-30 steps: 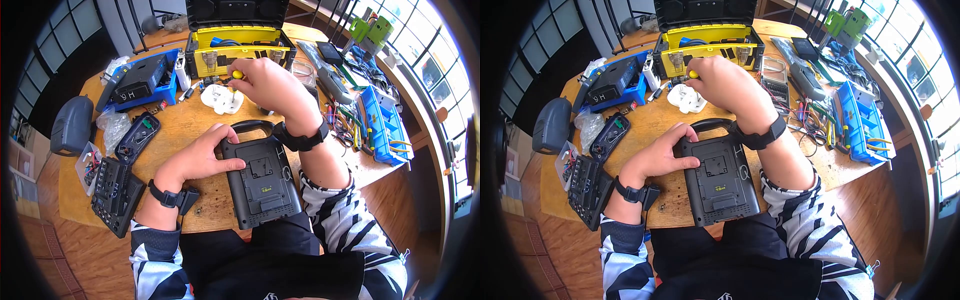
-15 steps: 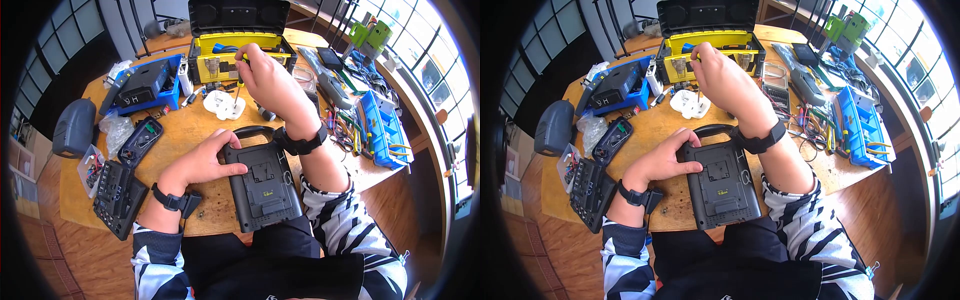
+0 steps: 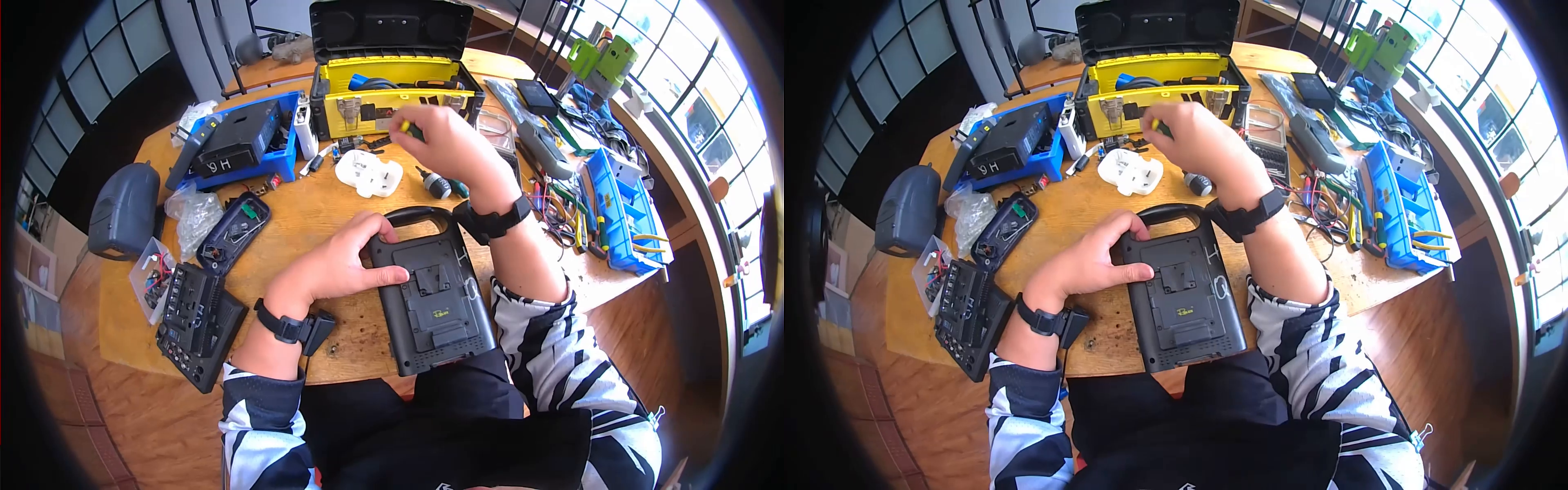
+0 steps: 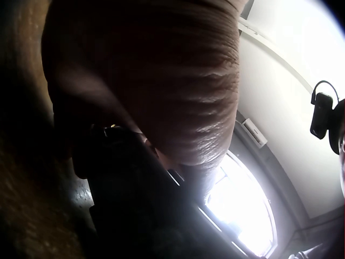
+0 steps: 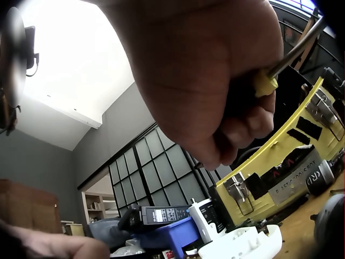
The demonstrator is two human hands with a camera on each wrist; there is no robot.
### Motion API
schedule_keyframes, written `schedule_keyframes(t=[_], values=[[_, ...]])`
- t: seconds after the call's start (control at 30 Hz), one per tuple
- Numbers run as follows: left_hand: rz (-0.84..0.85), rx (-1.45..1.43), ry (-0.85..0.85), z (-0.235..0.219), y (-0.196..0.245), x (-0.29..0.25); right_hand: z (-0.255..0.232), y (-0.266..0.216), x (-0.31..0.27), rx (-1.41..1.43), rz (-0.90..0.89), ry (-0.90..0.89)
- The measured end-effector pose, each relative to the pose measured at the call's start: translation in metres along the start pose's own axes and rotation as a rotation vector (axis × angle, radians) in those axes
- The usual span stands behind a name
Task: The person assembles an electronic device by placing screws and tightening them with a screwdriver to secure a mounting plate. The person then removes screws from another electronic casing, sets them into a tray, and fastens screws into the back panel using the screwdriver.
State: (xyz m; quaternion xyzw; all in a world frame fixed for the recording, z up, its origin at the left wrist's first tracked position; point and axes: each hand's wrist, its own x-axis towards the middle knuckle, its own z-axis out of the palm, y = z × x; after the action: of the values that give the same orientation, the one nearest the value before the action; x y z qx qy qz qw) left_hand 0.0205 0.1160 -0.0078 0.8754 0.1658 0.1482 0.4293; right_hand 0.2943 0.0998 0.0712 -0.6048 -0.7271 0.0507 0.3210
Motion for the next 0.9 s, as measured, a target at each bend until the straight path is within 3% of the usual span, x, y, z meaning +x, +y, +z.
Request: schedule_keyframes(t=[0.1, 0.23, 0.43, 0.9], values=[[-0.031, -0.015, -0.007, 0.000, -0.002, -0.001, 0.026, 0.041, 0.006, -0.086, -0.165, -0.057], [-0.038, -0.021, -0.018, 0.000, -0.003, -0.001, 0.033, 0.039, 0.016, -0.215, -0.067, -0.314], [-0.060, -0.041, -0.011, 0.001, -0.002, -0.002, 0.050, 0.034, 0.027, -0.287, -0.171, -0.373], [-0.031, -0.024, -0.002, 0.001, -0.006, -0.001, 0.058, 0.027, 0.024, -0.415, -0.187, -0.364]])
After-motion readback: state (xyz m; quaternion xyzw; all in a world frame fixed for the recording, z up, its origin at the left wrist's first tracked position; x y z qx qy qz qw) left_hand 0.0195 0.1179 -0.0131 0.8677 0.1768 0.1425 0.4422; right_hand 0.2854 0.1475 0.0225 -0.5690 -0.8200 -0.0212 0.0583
